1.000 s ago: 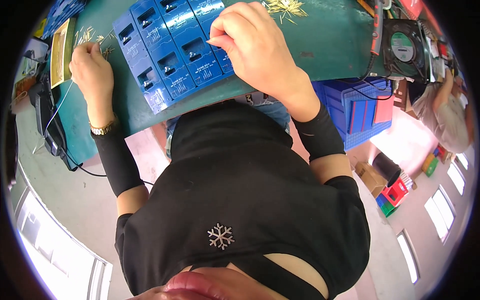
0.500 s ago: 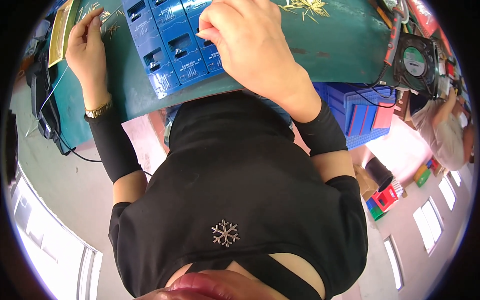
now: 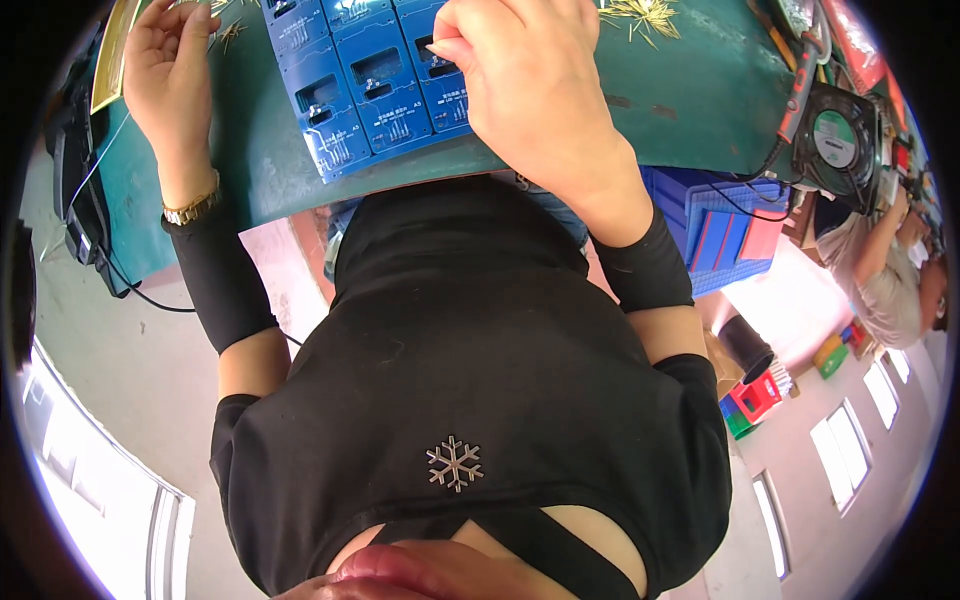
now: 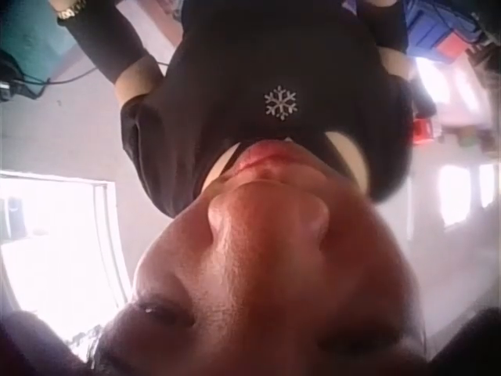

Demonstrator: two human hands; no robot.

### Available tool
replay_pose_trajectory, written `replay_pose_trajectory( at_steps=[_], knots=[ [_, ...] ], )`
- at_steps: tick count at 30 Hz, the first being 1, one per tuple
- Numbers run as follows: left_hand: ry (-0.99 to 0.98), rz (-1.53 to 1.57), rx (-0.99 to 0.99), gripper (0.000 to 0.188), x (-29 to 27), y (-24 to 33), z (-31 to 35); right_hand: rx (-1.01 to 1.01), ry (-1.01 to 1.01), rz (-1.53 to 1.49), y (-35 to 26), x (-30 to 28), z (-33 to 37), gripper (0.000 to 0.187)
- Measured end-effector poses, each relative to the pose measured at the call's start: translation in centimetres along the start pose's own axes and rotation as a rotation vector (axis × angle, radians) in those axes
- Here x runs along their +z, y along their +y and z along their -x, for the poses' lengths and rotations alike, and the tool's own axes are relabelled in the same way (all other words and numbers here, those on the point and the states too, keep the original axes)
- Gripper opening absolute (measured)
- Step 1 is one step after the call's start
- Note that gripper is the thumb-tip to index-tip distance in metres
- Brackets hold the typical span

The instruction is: The person inserts electronic pins and circuit boards into blue plastic housing modules by hand, then solders them in place with a soldering iron.

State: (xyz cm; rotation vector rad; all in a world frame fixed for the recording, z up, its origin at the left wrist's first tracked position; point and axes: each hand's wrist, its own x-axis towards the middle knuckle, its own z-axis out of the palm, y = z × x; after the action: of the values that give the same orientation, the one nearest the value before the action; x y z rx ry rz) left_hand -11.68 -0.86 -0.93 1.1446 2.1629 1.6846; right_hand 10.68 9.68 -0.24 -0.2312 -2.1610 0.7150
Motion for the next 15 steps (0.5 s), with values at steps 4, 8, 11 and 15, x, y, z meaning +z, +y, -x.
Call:
replay_pose_trajectory(
  at_steps=[4, 8, 11, 15],
  knots=[
    [0.017, -0.044, -0.087, 0.032, 0.3, 0.8, -0.1, 0.246, -0.242, 0.164, -1.6, -1.2, -0.7, 0.013],
    [0.069, -0.180, -0.354, 0.020, 1.8, 4.6, -0.2, 0.217, -0.301, 0.181, 0.6, -0.2, 0.1, 0.013],
    [-0.015, -0.211, -0.060, 0.013, 0.1, 1.8, 0.0, -0.384, 0.293, -0.040, 5.4, 2.9, 1.8, 0.013],
    [0.017, -0.076, -0.027, 0.014, -0.9, 0.4, 0.5, -0.255, 0.023, 0.143, 2.0, 0.6, 1.0, 0.012]
  ],
)
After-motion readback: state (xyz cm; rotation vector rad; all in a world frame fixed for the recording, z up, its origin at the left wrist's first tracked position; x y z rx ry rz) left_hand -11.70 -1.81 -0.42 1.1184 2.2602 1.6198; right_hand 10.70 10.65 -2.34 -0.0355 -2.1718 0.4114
